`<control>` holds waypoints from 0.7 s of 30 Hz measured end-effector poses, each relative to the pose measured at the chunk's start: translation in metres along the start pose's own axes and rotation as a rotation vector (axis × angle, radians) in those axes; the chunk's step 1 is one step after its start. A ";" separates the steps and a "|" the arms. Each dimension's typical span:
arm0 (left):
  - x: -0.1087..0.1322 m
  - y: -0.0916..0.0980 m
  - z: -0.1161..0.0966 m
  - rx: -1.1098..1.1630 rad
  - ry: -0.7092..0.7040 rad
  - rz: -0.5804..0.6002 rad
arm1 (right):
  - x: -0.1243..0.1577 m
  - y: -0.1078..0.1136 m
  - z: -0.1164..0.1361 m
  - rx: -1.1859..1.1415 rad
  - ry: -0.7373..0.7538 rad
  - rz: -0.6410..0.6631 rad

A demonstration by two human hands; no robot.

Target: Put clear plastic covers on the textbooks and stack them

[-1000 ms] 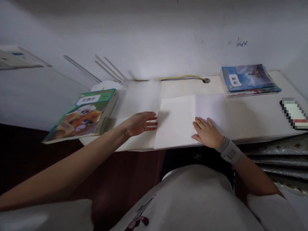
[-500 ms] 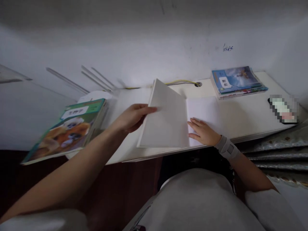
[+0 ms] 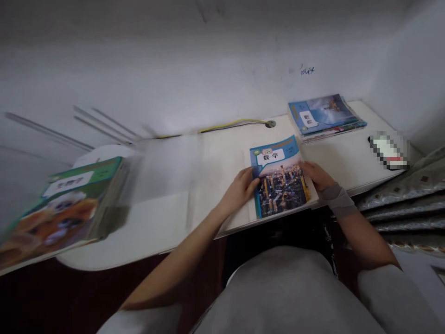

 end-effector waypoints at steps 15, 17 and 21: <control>0.019 -0.023 0.019 -0.308 -0.133 -0.063 | -0.020 0.028 0.009 0.196 0.246 -0.215; 0.016 -0.024 0.017 -0.338 -0.126 -0.076 | -0.026 0.028 0.011 0.235 0.278 -0.214; 0.006 -0.025 0.019 -0.386 -0.106 -0.083 | -0.038 0.030 0.021 0.388 0.337 -0.242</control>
Point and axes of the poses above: each hand's wrist, its own x-axis away from the middle knuckle, its own y-axis out of the back of the hand, z = x × y, the point moved 9 cm from there along -x, towards the middle knuckle, and after that the axes turned 2 degrees about -z, right-handed, at the moved point
